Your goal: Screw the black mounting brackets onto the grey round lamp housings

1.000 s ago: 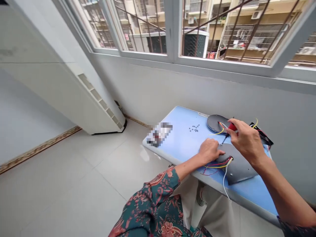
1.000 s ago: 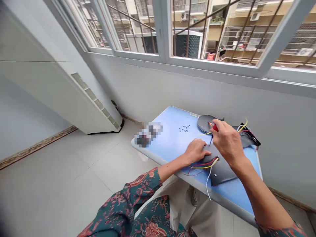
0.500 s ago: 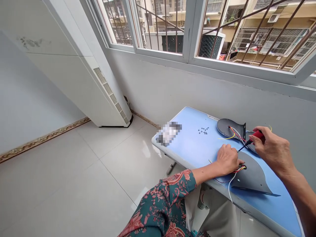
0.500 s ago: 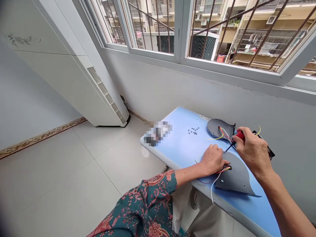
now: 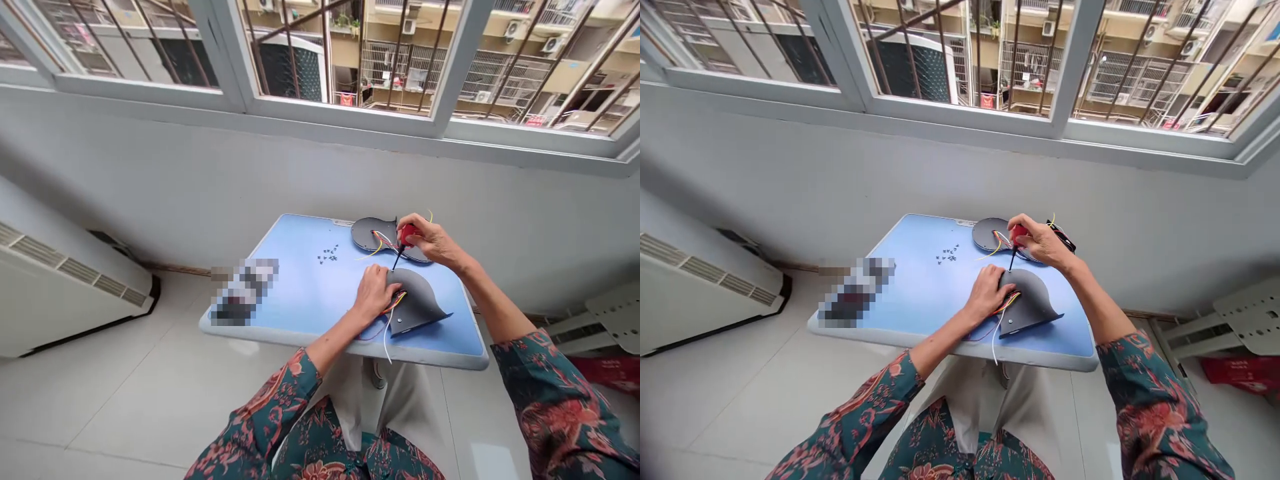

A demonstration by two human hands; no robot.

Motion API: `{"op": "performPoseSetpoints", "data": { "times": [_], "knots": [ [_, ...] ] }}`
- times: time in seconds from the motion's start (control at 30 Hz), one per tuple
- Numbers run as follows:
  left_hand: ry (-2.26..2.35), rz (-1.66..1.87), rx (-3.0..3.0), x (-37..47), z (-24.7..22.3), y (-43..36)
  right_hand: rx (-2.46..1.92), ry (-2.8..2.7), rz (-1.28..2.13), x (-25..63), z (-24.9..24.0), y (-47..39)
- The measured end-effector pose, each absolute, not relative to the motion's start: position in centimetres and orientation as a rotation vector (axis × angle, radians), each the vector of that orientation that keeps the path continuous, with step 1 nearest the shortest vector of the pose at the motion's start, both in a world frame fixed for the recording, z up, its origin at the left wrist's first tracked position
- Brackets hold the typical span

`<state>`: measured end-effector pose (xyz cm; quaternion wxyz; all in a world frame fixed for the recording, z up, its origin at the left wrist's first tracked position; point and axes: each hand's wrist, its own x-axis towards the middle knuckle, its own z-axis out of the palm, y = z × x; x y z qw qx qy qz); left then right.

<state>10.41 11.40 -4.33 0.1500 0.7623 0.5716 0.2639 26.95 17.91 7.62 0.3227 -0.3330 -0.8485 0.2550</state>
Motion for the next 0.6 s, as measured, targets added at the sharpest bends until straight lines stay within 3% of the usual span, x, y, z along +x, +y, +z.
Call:
{"op": "performPoseSetpoints", "data": {
  "times": [0.27,0.6],
  "knots": [
    [1.683,0.795,2.194,10.6,-4.9,11.2,-1.107,-1.978,0.067,24.6,5.6,17.6],
    [1.662,0.829,2.148,10.3,-5.2,11.8,-0.849,-1.927,0.758,26.2,6.2,18.0]
  ]
}}
